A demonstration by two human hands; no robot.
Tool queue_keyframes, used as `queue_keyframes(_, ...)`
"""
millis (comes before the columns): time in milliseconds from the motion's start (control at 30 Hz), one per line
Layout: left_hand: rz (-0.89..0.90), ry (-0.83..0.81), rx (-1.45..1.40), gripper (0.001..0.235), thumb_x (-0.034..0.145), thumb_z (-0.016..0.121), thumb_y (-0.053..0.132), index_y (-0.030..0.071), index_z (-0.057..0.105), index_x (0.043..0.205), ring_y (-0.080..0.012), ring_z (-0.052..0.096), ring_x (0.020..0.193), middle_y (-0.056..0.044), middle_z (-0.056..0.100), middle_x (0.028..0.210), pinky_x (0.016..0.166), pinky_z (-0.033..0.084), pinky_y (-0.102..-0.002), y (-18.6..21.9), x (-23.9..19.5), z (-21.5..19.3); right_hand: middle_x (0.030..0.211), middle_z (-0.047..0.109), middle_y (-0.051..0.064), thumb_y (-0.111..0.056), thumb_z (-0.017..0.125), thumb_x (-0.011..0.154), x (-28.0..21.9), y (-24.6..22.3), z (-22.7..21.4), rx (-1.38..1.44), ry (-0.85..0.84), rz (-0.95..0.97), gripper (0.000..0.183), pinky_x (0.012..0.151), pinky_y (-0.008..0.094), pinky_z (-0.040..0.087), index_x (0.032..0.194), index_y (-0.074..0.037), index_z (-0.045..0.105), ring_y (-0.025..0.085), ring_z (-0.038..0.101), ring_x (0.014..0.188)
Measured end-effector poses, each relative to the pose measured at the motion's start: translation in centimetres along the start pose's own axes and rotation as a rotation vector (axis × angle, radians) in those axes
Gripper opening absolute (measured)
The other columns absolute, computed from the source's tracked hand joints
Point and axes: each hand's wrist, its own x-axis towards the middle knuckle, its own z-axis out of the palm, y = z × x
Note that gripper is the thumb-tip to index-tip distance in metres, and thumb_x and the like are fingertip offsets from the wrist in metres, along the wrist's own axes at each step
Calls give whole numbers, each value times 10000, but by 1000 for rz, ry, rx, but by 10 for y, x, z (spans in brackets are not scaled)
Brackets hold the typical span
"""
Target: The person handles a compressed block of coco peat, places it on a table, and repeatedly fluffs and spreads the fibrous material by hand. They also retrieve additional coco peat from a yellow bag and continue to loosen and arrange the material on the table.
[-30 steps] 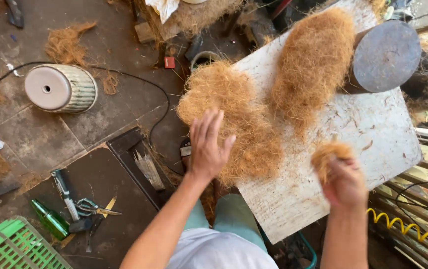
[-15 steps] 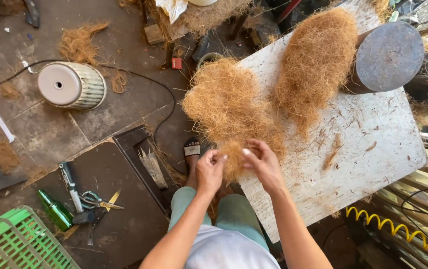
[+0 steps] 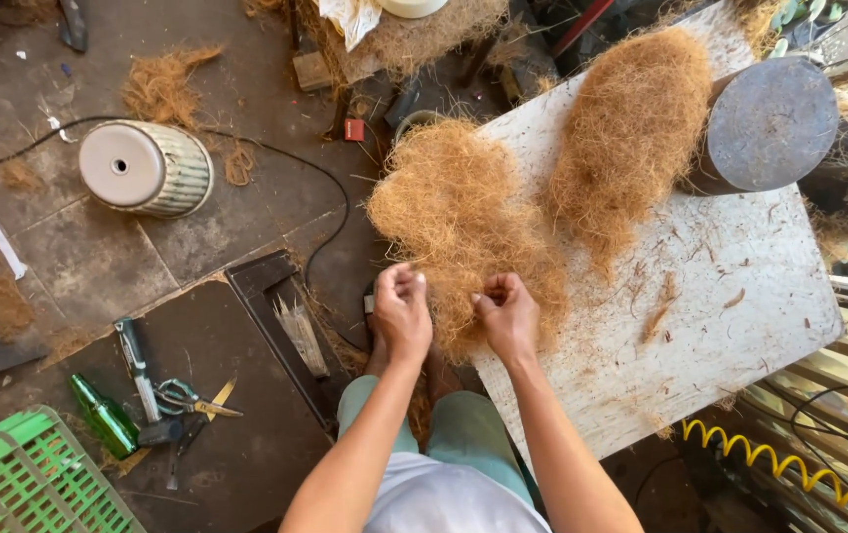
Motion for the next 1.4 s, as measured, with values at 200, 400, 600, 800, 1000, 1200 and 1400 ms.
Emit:
queue_keyframes(200,902,-273,654,402,1007,461,227,208,384,1402,-324,259,1419,-92,297,1524,1148,212,-513,-25,-4,8,727,690,91,-47,788,757,5,24,13,-177,78,-125,149,618,354,554,849,-114,692,229,697,710)
queue_keyframes(400,779,-480,988,635,1048,276,470,212,121,1606,-344,39,1518,-68,55,1684,1170,35,-630,-37,12,7,796,688,83,-60,805,776,5,35,4,-268,95,-356,145,676,350,578,880,-115,720,260,709,806)
queue_keyframes(600,944,-395,910,692,1002,374,457,223,112,1598,-334,33,1531,-104,58,1677,1168,-6,-627,-25,14,11,900,644,54,-74,701,902,-1,9,-28,-360,151,-485,102,707,324,588,986,-131,698,228,680,844)
queue_keyframes(800,902,-388,921,732,1006,266,591,160,186,1591,-339,92,1523,-120,138,1664,1182,56,-607,-43,32,28,1239,572,144,-192,618,1001,55,-36,-25,-496,187,-648,262,1016,469,457,1254,-126,637,335,544,1225)
queue_keyframes(1000,868,-438,949,755,1003,263,598,170,122,1609,-319,73,1529,-98,120,1674,1195,19,-566,-36,33,24,1579,380,59,-357,473,1049,89,-38,-6,-963,-64,-808,425,1186,511,222,1451,-225,510,340,236,1486)
queue_keyframes(1200,926,-425,818,725,1001,260,560,185,108,1603,-299,17,1535,-82,70,1679,1181,-40,-581,-4,26,27,1475,488,104,-306,620,987,76,-51,-64,-680,389,-937,374,1131,433,321,1335,-170,623,341,427,1359)
queue_keyframes(1400,1225,-446,434,824,864,489,28,231,161,1592,-239,53,1553,-29,94,1682,1251,13,-450,73,18,103,1501,377,253,-375,841,817,97,-26,-107,-355,460,-415,934,1123,592,347,1538,-148,293,467,385,1376)
